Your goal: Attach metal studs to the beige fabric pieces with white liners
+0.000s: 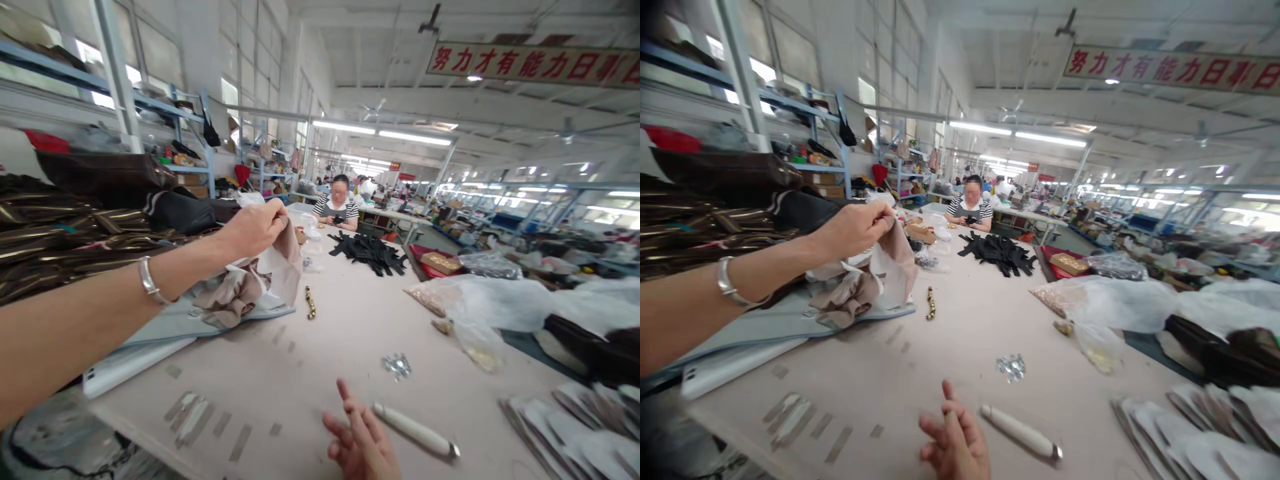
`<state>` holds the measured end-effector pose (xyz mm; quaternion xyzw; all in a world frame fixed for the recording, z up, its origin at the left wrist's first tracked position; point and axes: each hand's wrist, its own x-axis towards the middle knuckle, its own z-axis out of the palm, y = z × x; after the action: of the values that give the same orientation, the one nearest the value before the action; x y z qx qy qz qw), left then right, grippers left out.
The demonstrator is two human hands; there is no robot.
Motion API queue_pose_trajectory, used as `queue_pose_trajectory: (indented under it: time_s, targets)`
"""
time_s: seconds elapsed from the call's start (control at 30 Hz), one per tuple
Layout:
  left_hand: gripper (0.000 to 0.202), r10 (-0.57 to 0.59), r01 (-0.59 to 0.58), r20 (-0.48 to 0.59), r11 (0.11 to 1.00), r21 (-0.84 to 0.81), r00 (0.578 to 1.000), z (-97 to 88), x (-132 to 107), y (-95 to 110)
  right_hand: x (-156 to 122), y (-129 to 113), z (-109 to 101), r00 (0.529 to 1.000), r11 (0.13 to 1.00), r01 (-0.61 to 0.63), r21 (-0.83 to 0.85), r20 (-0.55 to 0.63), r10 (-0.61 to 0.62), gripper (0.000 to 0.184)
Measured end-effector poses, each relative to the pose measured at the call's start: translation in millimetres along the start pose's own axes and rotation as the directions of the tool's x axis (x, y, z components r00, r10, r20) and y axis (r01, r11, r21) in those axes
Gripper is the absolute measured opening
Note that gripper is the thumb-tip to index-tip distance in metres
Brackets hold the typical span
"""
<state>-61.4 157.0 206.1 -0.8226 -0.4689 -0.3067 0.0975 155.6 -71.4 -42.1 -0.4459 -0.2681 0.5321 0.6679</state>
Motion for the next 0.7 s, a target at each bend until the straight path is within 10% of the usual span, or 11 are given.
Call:
queue_pose_trajectory:
  time_s: [0.33, 0.5, 0.7]
  targets:
    - [0.019, 0.110, -0.092, 0.143, 0.988, -0.126, 0.984, 1.3, -49.1, 94.9, -37.7, -43.9, 13.0, 0.992, 0.983, 0.126, 0.135, -0.037, -0.122, 0.033]
    - [0.017, 0.078, -0.051, 0.246, 0.992, -0.114, 0.966, 13.9, -71.8, 110.4, -60.2, -29.1, -8.0, 0.997, 0.995, 0.073, 0.065, -0.003, -0.073, 0.029]
    - [0.014, 0.125, -0.013, 0.301, 0.937, -0.348, 0.945, 4.0, -83.5, 106.2, -24.2, -19.6, -9.3, 0.990, 0.991, 0.126, -0.031, -0.061, -0.128, 0.038]
